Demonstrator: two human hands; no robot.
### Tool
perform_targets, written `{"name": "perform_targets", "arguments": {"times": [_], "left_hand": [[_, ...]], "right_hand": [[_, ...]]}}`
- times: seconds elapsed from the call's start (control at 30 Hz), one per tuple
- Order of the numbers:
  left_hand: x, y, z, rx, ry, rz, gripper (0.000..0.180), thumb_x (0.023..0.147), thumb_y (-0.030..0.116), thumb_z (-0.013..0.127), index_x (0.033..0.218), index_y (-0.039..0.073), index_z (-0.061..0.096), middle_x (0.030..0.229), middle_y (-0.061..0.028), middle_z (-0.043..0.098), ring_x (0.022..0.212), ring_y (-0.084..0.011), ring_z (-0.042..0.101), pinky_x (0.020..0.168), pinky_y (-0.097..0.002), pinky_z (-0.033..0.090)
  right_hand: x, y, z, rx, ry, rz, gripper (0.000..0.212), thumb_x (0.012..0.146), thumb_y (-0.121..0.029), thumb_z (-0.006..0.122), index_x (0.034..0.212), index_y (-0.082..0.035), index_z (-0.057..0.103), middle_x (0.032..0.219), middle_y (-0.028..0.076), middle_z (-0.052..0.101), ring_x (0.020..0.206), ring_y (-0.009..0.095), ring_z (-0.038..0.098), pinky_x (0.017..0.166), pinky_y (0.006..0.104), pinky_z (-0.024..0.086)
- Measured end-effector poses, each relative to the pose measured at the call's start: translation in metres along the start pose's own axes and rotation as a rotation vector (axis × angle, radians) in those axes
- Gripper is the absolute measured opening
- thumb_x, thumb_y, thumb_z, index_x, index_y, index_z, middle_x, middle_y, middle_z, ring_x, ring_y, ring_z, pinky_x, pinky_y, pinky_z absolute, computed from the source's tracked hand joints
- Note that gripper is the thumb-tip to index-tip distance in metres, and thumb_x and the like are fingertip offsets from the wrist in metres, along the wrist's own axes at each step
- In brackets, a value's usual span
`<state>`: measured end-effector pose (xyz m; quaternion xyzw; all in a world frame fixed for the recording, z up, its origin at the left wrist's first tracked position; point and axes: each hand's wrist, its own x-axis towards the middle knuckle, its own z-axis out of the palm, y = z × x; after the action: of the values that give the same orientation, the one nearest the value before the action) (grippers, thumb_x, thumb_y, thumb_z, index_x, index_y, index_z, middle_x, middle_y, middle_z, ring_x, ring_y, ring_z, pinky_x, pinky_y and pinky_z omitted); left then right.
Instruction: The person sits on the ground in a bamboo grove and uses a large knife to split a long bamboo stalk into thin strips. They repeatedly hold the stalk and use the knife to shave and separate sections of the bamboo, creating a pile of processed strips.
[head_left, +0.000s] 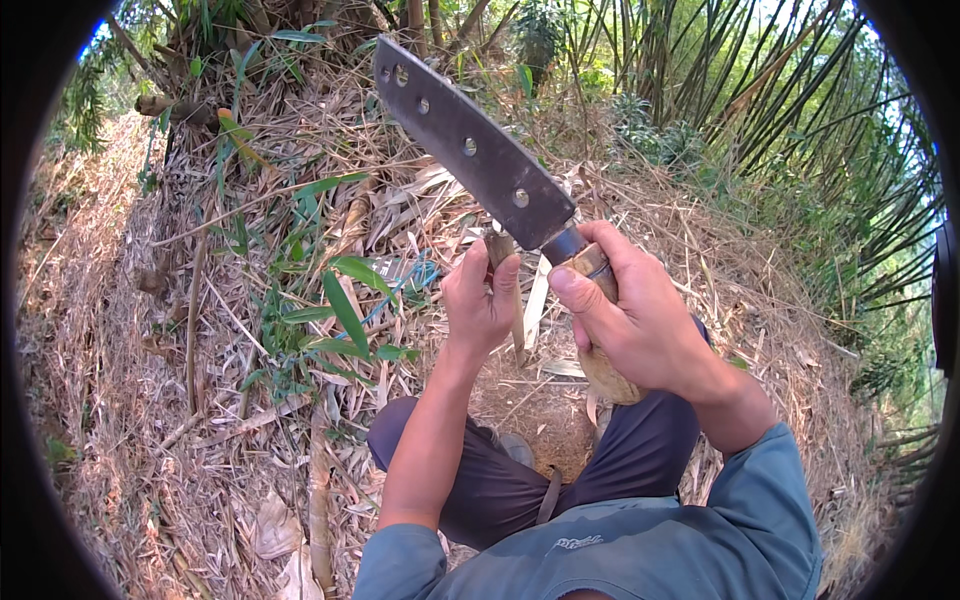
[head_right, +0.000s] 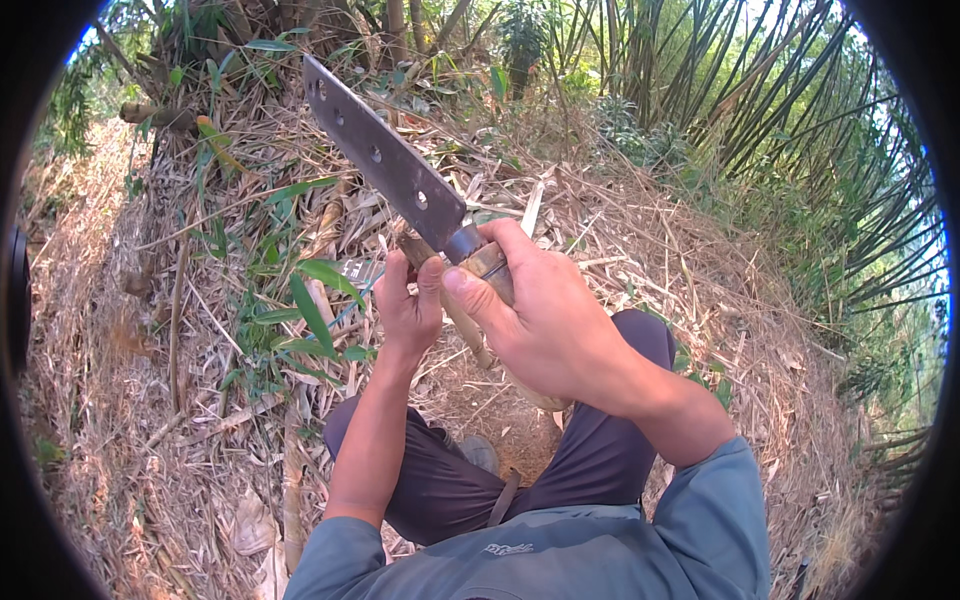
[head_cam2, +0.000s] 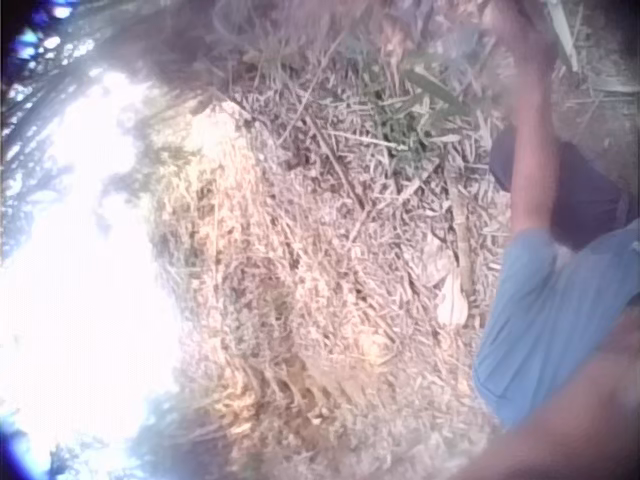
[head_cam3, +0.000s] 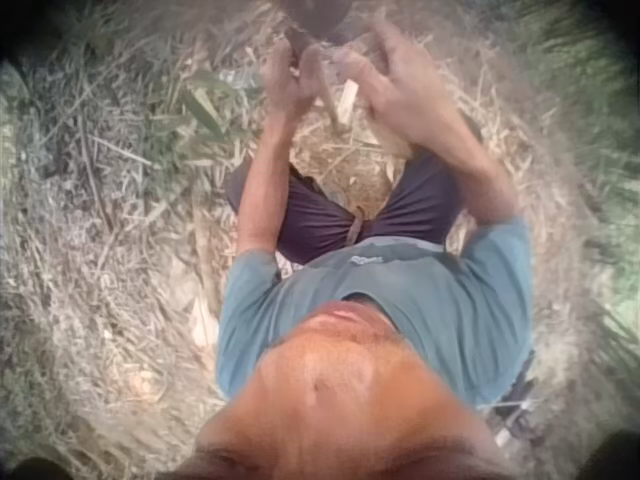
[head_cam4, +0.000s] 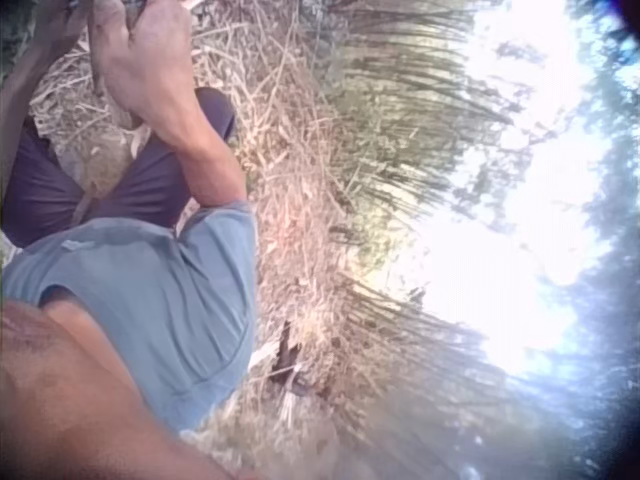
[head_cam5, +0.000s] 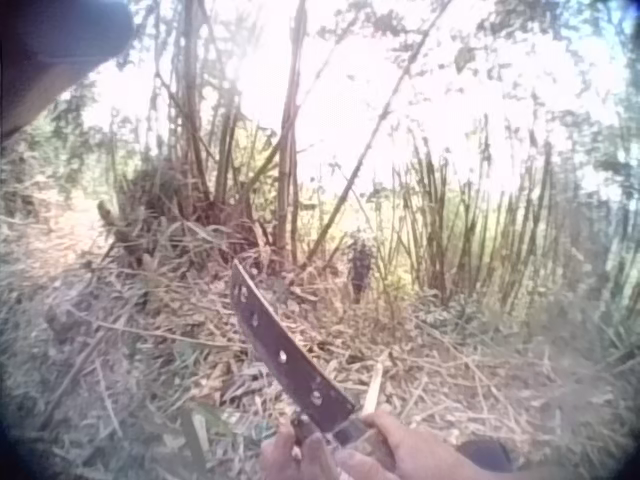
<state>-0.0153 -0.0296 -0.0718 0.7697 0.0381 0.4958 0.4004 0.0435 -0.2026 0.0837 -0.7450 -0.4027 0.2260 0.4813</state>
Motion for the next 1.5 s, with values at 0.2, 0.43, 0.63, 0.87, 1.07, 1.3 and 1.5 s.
{"name": "perform_targets", "arguments": {"times": [0.2,0.43,0.63,0.87,1.07,1.3,1.5], "left_hand": [[0.006,0.009,0.005,-0.074,0.023,-0.019,0.019,0.097,0.016,0.066,0.099,0.0,0.056,0.068,-0.0081,0.056,0.054,-0.0198,0.053,0.05,-0.0327,0.041],[0.002,0.005,0.008,-0.033,0.015,-0.028,0.02,0.097,0.018,0.067,0.099,0.001,0.057,0.07,-0.007,0.059,0.057,-0.0161,0.058,0.051,-0.0293,0.045],[-0.003,0.006,0.004,-0.069,0.047,-0.07,0.031,0.097,0.029,0.065,0.106,0.002,0.056,0.09,-0.0094,0.063,0.076,-0.0184,0.062,0.067,-0.033,0.051],[0.072,0.005,-0.05,0.207,0.456,0.329,0.041,0.097,0.032,0.04,0.117,-0.002,0.051,0.116,-0.018,0.05,0.117,-0.0305,0.049,0.101,-0.0456,0.043],[0.27,0.076,-0.095,0.789,0.424,1.223,0.047,0.103,0.031,0.033,0.134,0.0,0.047,0.137,-0.0177,0.047,0.117,-0.0319,0.055,0.098,-0.0446,0.049],[0.222,0.042,0.015,0.711,-0.282,0.511,0.078,0.1,0.06,0.034,0.152,0.002,0.031,0.16,-0.0204,0.019,0.148,-0.0383,0.017,0.12,-0.0521,0.022],[0.265,0.098,0.019,0.559,-0.181,0.629,0.087,0.096,0.071,0.033,0.155,0.008,0.024,0.16,-0.0206,0.014,0.151,-0.0355,0.008,0.122,-0.0555,0.013]], "right_hand": [[0.004,-0.003,-0.001,-0.002,-0.049,0.069,0.043,0.101,-0.032,0.058,0.12,0.006,0.051,0.07,0.014,0.065,0.064,0.023,0.067,0.061,0.0372,0.049],[0.005,-0.005,-0.007,-0.035,-0.067,0.079,0.042,0.101,-0.031,0.057,0.12,0.007,0.05,0.066,0.014,0.063,0.061,0.024,0.066,0.058,0.0385,0.048],[0.01,-0.008,-0.01,-0.108,-0.036,0.066,0.04,0.1,-0.03,0.058,0.117,0.006,0.05,0.069,0.018,0.064,0.064,0.032,0.067,0.061,0.043,0.049],[0.005,-0.006,-0.024,-0.194,0.014,0.011,0.039,0.097,-0.027,0.06,0.117,0.004,0.05,0.073,0.023,0.065,0.071,0.041,0.068,0.066,0.0474,0.05],[0.006,-0.012,-0.032,-0.253,-0.042,0.062,0.038,0.095,-0.025,0.062,0.116,0.005,0.05,0.076,0.025,0.066,0.074,0.042,0.069,0.068,0.0486,0.052],[0.01,0.007,-0.045,-0.218,-0.077,0.08,0.039,0.093,-0.022,0.064,0.117,0.006,0.051,0.072,0.024,0.066,0.07,0.042,0.068,0.066,0.0481,0.052],[-0.002,0.015,-0.059,-0.352,0.038,0.099,0.037,0.093,-0.021,0.065,0.115,0.005,0.053,0.07,0.023,0.065,0.067,0.04,0.068,0.064,0.0477,0.052]]}}
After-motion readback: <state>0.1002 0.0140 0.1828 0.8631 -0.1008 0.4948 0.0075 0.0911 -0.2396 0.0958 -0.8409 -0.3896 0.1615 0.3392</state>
